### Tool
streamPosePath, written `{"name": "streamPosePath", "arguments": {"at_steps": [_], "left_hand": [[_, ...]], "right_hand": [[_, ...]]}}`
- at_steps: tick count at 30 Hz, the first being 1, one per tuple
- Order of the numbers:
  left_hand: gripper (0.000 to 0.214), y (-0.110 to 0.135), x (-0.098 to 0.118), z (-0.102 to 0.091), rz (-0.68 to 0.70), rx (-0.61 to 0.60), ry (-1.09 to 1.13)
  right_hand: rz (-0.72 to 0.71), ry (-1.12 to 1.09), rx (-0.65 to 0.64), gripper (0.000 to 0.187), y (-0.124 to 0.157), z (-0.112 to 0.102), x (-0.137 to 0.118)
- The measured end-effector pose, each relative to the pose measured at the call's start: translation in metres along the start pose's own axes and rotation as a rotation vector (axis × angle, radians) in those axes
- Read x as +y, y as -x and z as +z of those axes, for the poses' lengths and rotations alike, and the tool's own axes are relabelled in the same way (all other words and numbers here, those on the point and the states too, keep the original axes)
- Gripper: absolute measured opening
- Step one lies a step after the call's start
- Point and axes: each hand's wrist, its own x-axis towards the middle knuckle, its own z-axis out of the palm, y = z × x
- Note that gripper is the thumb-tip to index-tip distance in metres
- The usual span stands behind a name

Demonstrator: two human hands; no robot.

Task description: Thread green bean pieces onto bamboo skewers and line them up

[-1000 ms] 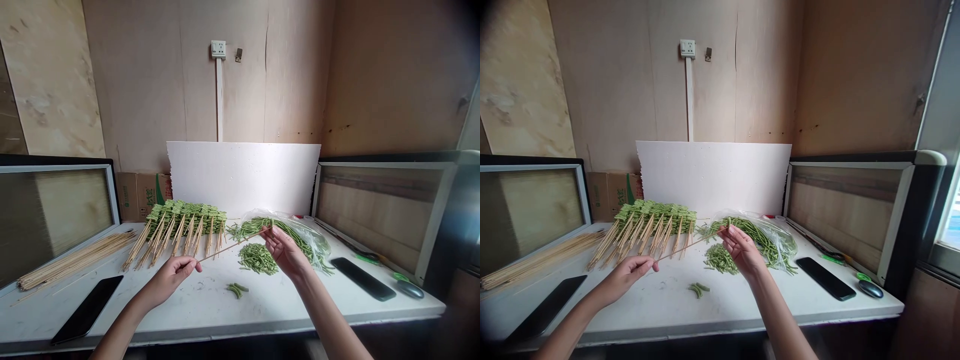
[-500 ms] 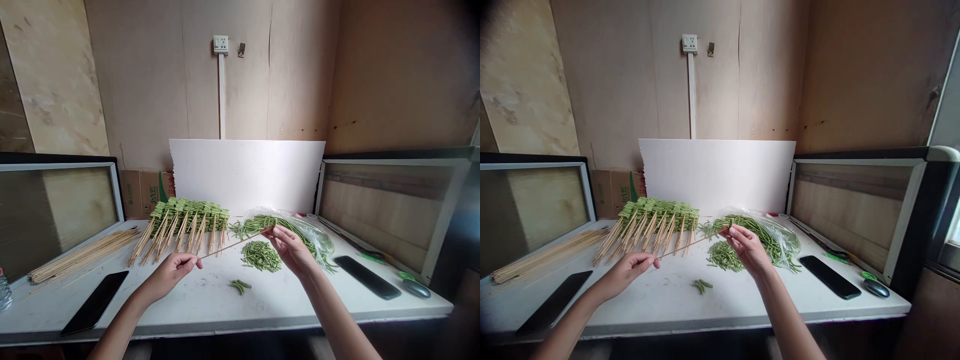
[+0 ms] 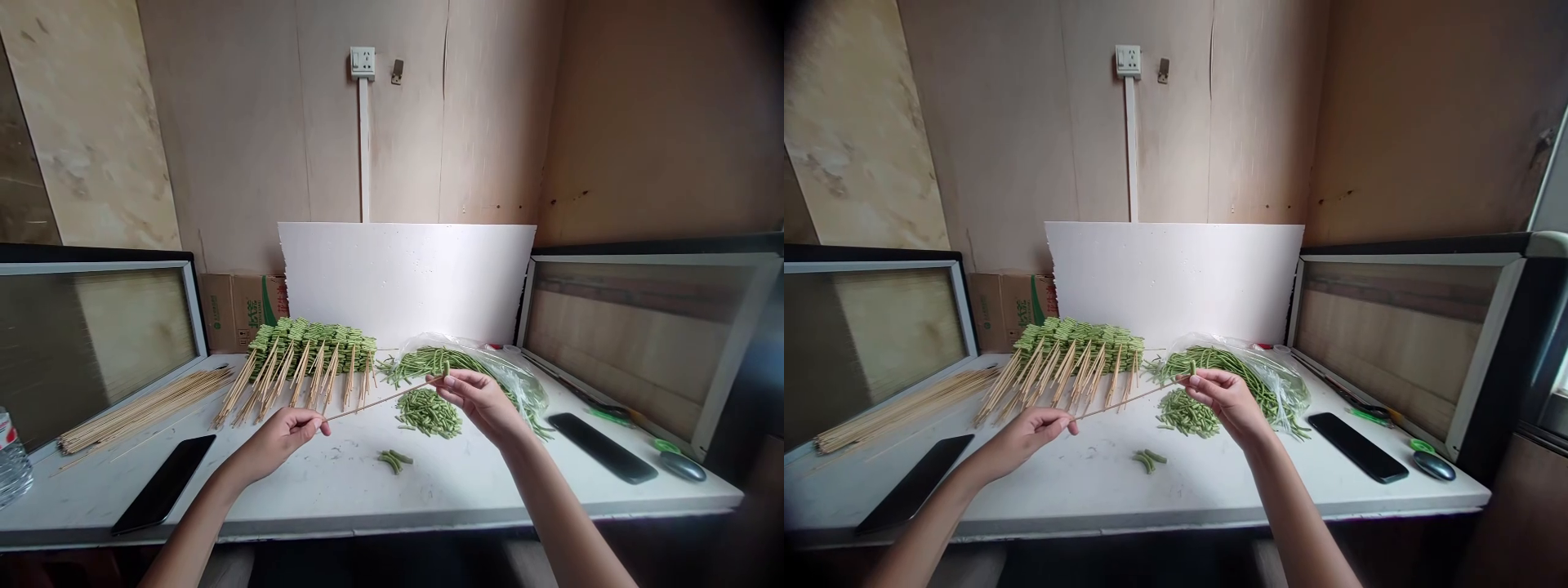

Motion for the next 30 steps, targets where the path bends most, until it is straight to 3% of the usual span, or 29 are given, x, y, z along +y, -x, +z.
{"name": "streamPosePath", "arguments": {"at_steps": [9,18,30], "left_hand": [[0.051,0.000,0.002,0.001,-0.010,0.033,0.007],[0.044,-0.007,-0.002,0.009,0.024,0.280,0.060],[0.042,-0.004,-0.002,0.013,0.090,0.250,0.112]], "right_hand": [[-0.007,-0.062,0.026,0.031,-0.001,0.003,0.001],[-0.084,-0.142,0.141,0.028,-0.005,0.012,0.010],[-0.130,-0.187,0.185,0.023,-0.001,0.021,0.008]]}}
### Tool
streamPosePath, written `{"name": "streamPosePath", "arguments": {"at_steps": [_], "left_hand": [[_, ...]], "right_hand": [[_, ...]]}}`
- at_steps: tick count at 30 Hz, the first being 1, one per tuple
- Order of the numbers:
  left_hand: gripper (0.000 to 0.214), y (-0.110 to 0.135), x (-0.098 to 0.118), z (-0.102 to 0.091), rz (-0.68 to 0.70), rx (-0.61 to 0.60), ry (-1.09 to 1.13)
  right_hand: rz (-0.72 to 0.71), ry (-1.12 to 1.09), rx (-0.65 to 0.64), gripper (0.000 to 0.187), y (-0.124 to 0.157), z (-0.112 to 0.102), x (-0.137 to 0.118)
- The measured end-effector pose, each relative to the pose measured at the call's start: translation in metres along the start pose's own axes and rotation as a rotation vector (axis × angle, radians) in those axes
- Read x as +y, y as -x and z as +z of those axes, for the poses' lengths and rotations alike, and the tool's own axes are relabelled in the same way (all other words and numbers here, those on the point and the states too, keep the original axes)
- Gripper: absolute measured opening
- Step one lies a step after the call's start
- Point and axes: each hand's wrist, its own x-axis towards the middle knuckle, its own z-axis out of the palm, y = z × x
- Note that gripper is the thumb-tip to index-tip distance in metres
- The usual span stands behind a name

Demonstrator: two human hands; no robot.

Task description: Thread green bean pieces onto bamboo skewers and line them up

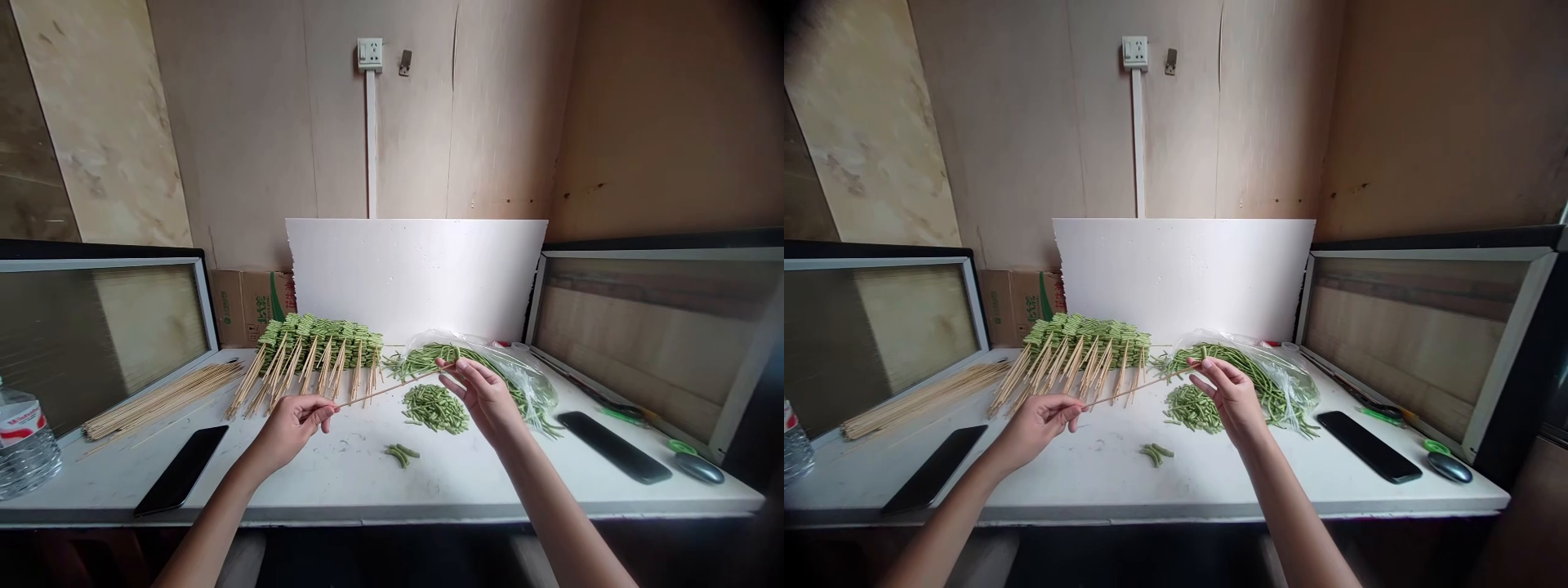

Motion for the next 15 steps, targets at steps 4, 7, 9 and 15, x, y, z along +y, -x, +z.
{"name": "streamPosePath", "arguments": {"at_steps": [4,7,9,15], "left_hand": [[0.044,0.000,0.001,0.001,0.000,-0.019,0.052],[0.045,0.001,0.006,0.005,-0.008,-0.055,0.093],[0.046,0.002,0.009,0.009,-0.019,-0.087,0.123],[0.046,0.002,0.011,0.021,-0.071,-0.163,0.216]], "right_hand": [[-0.035,-0.016,-0.015,0.023,0.005,0.009,-0.001],[-0.042,0.008,-0.023,0.022,0.010,0.017,0.002],[-0.025,0.049,-0.036,0.023,0.014,0.023,0.008],[0.005,0.115,-0.104,0.024,0.021,0.034,0.027]]}}
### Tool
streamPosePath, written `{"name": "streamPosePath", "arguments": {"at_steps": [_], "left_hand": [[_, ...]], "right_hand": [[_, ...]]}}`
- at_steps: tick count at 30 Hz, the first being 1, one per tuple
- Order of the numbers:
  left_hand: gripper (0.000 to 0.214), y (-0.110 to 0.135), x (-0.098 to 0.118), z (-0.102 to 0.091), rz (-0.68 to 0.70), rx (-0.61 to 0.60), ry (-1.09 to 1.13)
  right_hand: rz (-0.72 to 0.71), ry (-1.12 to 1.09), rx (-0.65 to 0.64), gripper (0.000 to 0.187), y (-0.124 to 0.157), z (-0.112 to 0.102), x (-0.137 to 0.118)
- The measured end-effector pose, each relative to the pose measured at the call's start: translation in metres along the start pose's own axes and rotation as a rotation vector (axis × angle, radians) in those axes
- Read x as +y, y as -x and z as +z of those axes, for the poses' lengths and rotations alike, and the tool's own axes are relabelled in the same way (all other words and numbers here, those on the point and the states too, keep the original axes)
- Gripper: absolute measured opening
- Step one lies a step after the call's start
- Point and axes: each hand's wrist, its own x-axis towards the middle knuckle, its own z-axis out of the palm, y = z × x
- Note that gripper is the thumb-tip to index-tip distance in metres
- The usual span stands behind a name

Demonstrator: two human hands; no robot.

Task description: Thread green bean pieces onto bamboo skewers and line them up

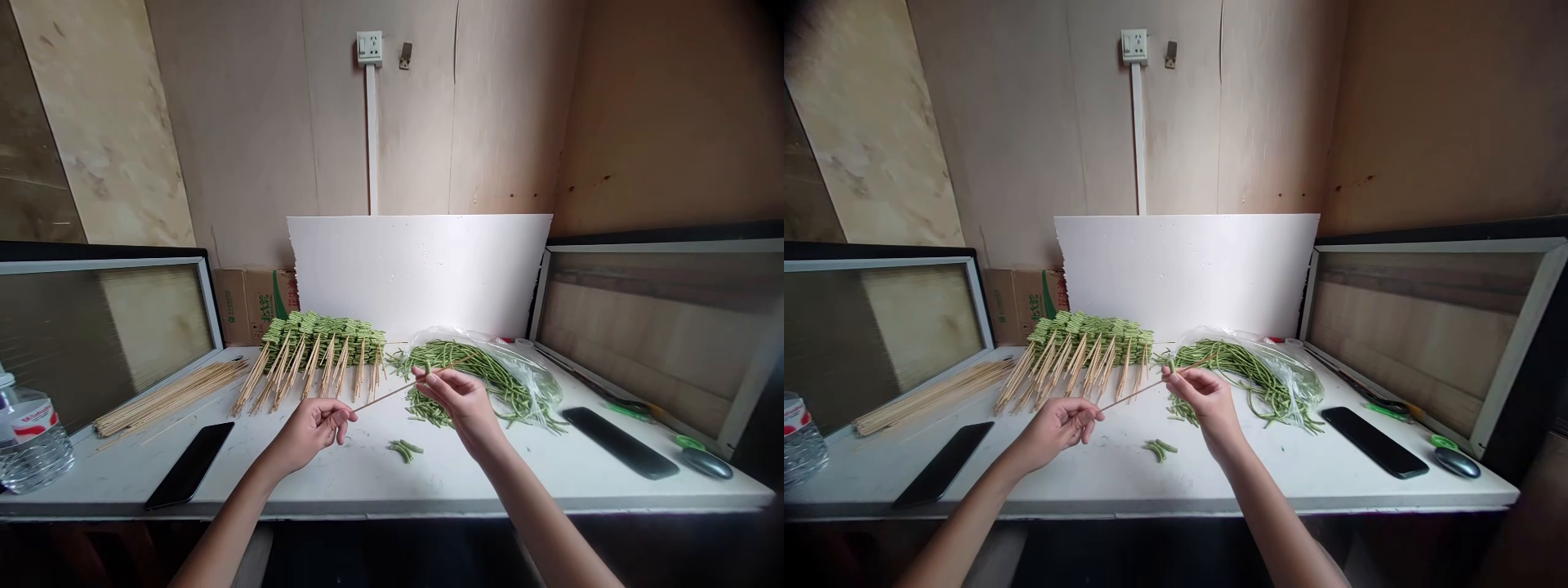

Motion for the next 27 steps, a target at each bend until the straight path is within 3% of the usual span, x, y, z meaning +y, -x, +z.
{"name": "streamPosePath", "arguments": {"at_steps": [21,25,27], "left_hand": [[0.053,-0.001,-0.013,0.001,-0.192,-0.227,0.115],[0.052,-0.004,-0.020,-0.004,-0.167,-0.163,0.062],[0.050,-0.007,-0.024,-0.007,-0.129,-0.091,0.011]], "right_hand": [[0.021,0.202,-0.141,0.028,-0.004,-0.005,0.012],[0.041,0.294,-0.159,0.040,-0.010,-0.017,0.024],[0.039,0.471,-0.195,0.040,-0.013,-0.026,0.037]]}}
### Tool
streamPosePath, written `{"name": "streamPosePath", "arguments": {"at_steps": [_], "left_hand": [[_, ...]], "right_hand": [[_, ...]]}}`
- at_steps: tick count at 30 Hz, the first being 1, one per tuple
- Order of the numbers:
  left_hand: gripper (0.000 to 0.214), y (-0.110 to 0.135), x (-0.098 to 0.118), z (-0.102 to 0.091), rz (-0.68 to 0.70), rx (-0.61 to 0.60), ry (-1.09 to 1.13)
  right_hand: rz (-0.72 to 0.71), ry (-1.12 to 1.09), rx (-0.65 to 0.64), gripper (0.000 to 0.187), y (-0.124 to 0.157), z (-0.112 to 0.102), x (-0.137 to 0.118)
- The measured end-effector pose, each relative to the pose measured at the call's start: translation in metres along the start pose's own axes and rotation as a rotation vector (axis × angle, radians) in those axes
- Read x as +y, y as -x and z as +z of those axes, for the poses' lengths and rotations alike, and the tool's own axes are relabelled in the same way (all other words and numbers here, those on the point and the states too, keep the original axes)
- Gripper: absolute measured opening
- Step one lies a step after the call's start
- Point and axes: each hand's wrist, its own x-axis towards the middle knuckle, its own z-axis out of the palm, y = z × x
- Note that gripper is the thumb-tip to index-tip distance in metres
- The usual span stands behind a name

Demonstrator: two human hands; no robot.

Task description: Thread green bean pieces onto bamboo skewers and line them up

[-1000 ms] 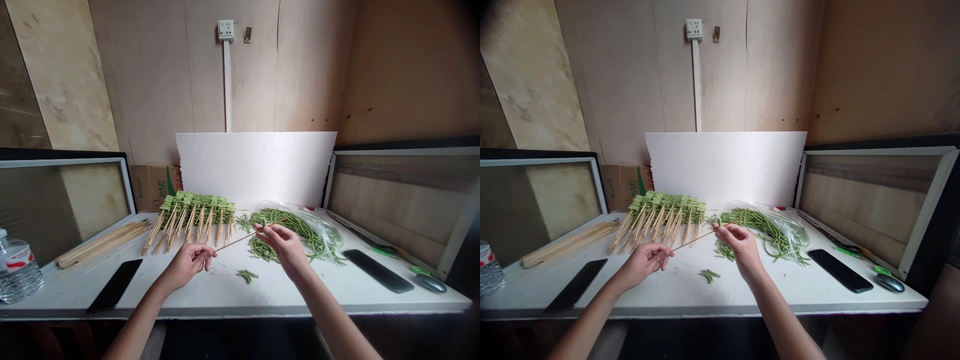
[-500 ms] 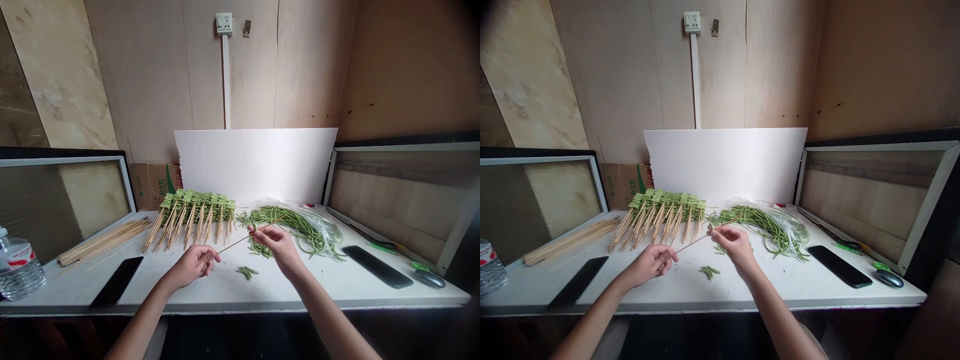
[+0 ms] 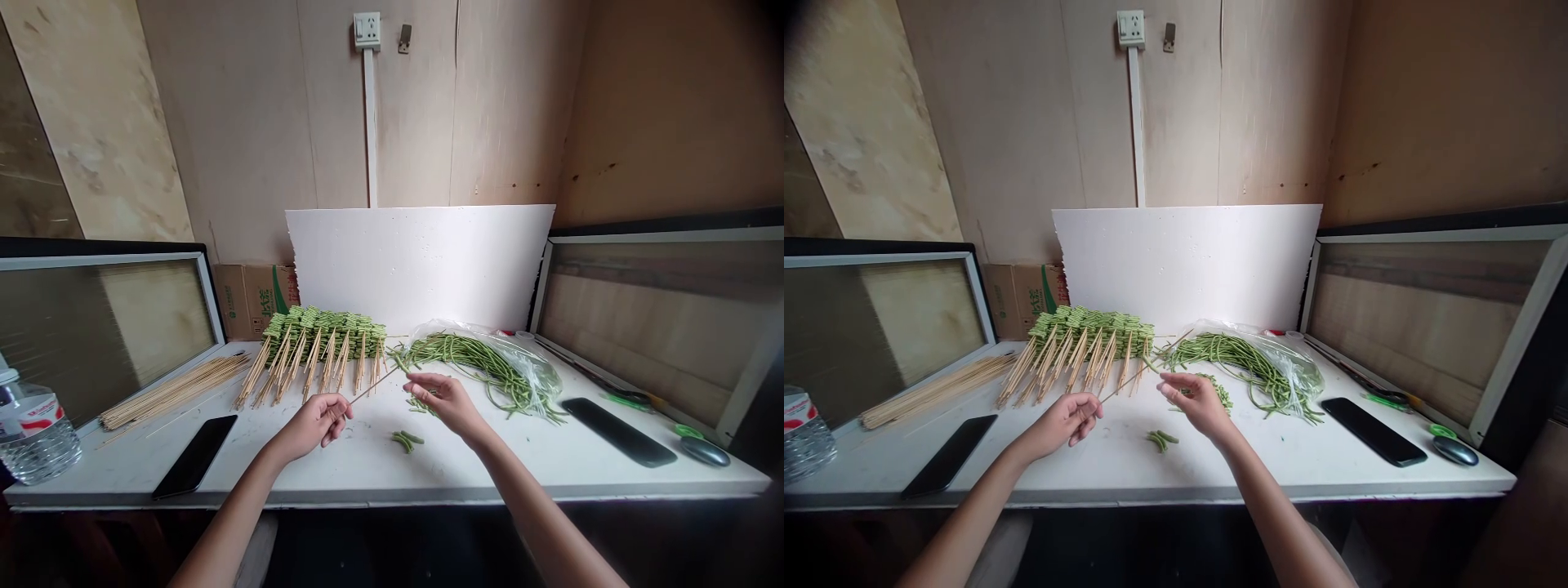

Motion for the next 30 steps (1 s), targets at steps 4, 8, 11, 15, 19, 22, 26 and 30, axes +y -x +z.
{"name": "streamPosePath", "arguments": {"at_steps": [4,8,11,15,19,22,26,30], "left_hand": [[0.047,-0.006,-0.010,-0.005,0.025,0.114,-0.084],[0.043,-0.009,-0.017,-0.007,0.032,0.173,-0.122],[0.042,-0.009,-0.020,-0.008,0.041,0.178,-0.126],[0.042,-0.009,-0.023,-0.009,0.047,0.187,-0.140],[0.041,-0.009,-0.025,-0.011,0.039,0.191,-0.143],[0.041,-0.010,-0.025,-0.012,0.043,0.182,-0.143],[0.041,-0.009,-0.025,-0.012,0.046,0.179,-0.151],[0.042,-0.007,-0.022,-0.013,0.033,0.176,-0.156]], "right_hand": [[0.067,0.558,-0.170,0.013,0.000,0.002,0.027],[0.140,0.825,-0.213,0.010,0.004,0.011,0.030],[0.125,0.866,-0.228,0.011,0.006,0.013,0.026],[0.114,0.876,-0.238,0.010,0.007,0.010,0.023],[0.094,0.938,-0.171,0.009,0.007,0.007,0.024],[0.065,0.939,-0.171,0.007,0.007,0.006,0.025],[0.088,0.873,-0.242,0.009,0.008,0.003,0.028],[0.061,0.841,-0.202,0.011,0.005,-0.001,0.034]]}}
